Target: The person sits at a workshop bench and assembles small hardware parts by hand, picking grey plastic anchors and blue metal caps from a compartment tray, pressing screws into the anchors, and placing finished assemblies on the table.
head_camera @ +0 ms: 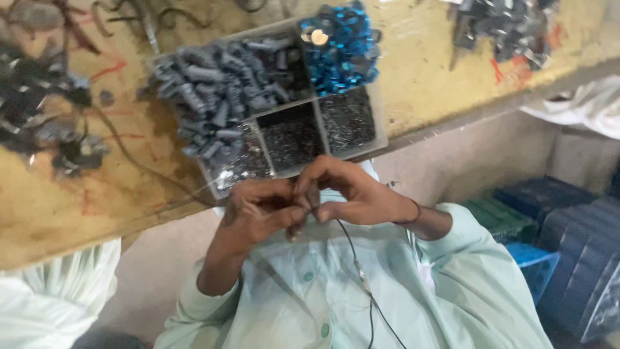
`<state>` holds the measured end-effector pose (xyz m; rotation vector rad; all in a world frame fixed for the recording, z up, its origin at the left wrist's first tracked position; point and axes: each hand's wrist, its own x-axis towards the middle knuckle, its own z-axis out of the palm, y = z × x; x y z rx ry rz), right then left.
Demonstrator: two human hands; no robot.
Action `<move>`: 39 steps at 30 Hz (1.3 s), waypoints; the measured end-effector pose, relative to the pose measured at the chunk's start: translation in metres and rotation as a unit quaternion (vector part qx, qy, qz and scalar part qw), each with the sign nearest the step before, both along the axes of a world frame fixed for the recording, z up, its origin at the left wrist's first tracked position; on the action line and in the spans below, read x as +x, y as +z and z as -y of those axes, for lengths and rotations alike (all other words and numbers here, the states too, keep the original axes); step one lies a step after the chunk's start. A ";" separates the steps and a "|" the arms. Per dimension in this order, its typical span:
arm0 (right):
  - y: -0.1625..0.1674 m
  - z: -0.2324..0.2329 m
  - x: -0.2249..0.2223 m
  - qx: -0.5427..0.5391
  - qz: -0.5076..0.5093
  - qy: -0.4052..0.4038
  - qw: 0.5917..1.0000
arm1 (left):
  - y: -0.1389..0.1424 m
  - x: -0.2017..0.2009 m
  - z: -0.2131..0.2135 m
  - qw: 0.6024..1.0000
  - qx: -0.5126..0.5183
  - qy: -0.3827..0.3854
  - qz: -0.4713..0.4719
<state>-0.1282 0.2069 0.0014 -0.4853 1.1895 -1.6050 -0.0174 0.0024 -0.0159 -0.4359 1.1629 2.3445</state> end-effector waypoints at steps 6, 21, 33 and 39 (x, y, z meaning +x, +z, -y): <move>0.024 0.015 -0.021 0.244 -0.521 -0.106 0.811 | -0.015 -0.009 0.006 0.917 -0.261 0.050 -0.297; 0.028 0.047 -0.036 0.249 -0.464 -0.052 0.849 | -0.019 -0.006 0.006 0.943 -0.175 0.091 -0.269; -0.008 -0.002 0.001 0.105 -0.328 -0.100 0.934 | -0.018 -0.004 -0.010 0.987 0.027 0.133 -0.083; 0.012 0.003 0.002 0.124 -0.568 -0.085 0.809 | -0.006 -0.001 -0.015 0.986 -0.114 0.124 -0.013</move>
